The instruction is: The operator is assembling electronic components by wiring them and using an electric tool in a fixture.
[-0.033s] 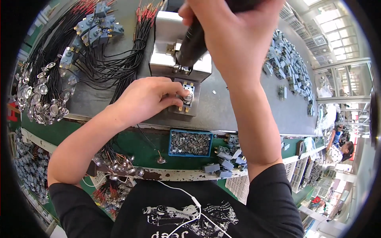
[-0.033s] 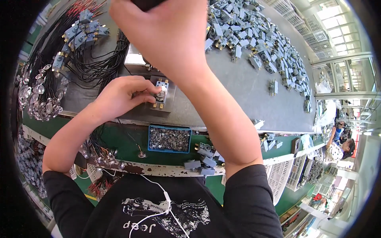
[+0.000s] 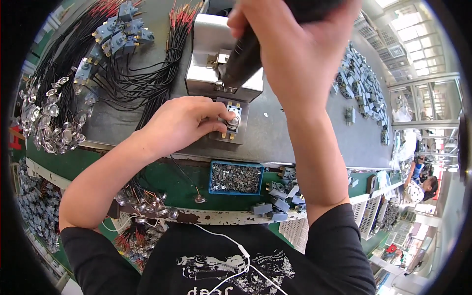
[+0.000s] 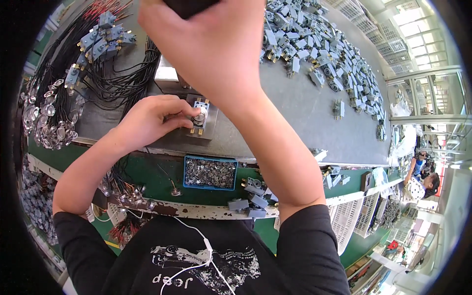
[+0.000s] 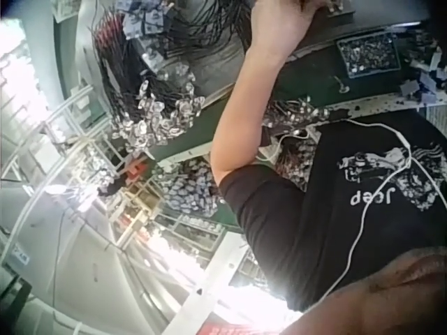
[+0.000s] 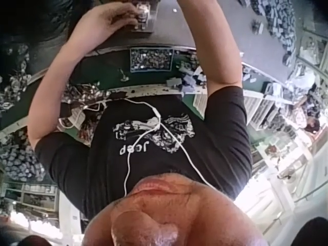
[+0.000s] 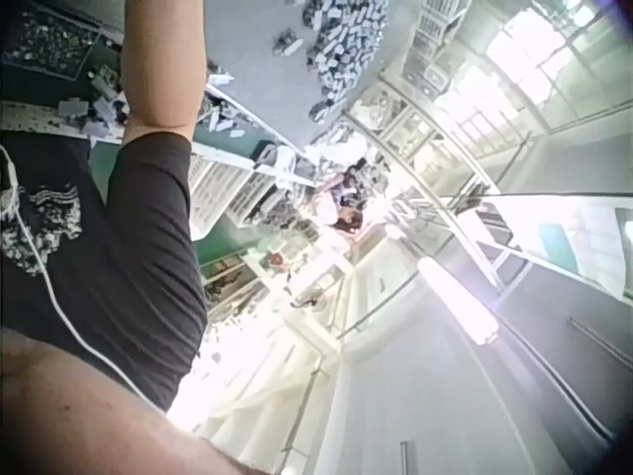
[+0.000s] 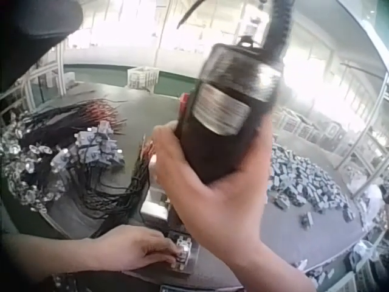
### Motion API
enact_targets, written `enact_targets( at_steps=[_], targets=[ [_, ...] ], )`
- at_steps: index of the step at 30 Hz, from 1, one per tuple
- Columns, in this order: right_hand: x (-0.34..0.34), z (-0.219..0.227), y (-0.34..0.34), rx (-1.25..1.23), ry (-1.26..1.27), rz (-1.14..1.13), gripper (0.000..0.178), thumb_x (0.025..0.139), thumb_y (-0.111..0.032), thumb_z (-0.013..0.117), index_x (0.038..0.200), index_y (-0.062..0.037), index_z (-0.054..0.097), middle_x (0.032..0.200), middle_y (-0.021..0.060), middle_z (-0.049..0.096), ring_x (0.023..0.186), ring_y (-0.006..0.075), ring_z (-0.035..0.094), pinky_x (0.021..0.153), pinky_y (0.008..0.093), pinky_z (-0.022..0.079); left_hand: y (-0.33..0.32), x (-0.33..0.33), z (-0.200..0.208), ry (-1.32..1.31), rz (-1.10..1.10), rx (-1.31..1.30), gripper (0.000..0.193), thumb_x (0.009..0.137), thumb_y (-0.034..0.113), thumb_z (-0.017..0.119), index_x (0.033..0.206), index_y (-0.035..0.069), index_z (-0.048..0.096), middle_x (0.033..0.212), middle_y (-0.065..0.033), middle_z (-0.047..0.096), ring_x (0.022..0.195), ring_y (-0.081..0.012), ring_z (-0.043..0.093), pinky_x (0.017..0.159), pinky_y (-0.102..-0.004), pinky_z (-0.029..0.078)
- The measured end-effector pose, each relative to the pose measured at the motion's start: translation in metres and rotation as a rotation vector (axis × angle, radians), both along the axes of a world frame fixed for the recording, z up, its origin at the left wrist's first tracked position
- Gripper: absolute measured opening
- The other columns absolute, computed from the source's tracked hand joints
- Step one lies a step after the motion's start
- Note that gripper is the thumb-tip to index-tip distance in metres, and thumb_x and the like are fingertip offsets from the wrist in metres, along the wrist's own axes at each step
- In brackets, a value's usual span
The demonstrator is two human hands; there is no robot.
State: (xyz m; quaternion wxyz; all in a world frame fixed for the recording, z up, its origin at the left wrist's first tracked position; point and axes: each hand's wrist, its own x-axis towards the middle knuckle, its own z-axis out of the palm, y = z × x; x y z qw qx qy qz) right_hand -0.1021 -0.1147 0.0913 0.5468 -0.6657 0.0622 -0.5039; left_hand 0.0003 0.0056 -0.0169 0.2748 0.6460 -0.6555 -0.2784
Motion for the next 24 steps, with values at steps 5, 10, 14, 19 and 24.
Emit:
enact_targets(
  at_steps=[5,10,14,19,24],
  targets=[
    [-0.030,0.012,0.016,0.105,0.197,-0.227,0.035,0.087,0.006,0.077,0.115,0.0025,0.056,0.086,0.0083,0.071,0.066,0.0117,0.068,0.055,0.0260,0.055,-0.003,0.001,0.001,0.137,0.004,0.069,0.021,0.093,0.022,0.073,0.113,0.015,0.073,0.088,-0.0035,0.074,0.082,-0.0244,0.070,0.075,-0.0362,0.054],
    [-0.030,-0.013,-0.010,0.129,-0.042,-0.065,0.020,0.088,0.005,0.078,0.101,0.0018,0.063,0.083,0.0065,0.070,0.064,0.0091,0.065,0.055,0.0247,0.053,-0.007,0.001,0.010,0.174,0.007,0.138,0.021,0.093,0.020,0.073,0.114,0.013,0.073,0.088,-0.0040,0.076,0.080,-0.0218,0.071,0.075,-0.0337,0.054],
    [-0.036,0.000,-0.005,0.151,0.187,-0.090,0.017,0.088,0.006,0.078,0.098,0.0022,0.064,0.082,0.0051,0.069,0.067,0.0078,0.064,0.056,0.0238,0.051,-0.007,0.001,0.008,0.173,0.004,0.128,0.021,0.094,0.019,0.073,0.114,0.013,0.073,0.088,-0.0043,0.077,0.078,-0.0210,0.070,0.074,-0.0329,0.054],
    [-0.034,-0.006,-0.005,0.148,0.099,-0.136,0.017,0.088,0.008,0.077,0.098,0.0035,0.064,0.085,0.0057,0.069,0.069,0.0088,0.065,0.058,0.0235,0.052,-0.007,0.000,0.010,0.183,0.007,0.120,0.020,0.094,0.019,0.072,0.114,0.013,0.073,0.089,-0.0042,0.077,0.078,-0.0213,0.071,0.074,-0.0331,0.054],
    [-0.031,-0.019,-0.003,0.137,0.069,-0.052,0.017,0.088,0.008,0.076,0.099,0.0041,0.064,0.087,0.0061,0.069,0.070,0.0101,0.066,0.059,0.0233,0.053,-0.004,-0.001,0.006,0.133,-0.001,0.045,0.027,0.087,0.009,0.079,0.113,0.009,0.074,0.086,-0.0044,0.074,0.066,-0.0141,0.056,0.066,-0.0304,0.049]
  ],
)
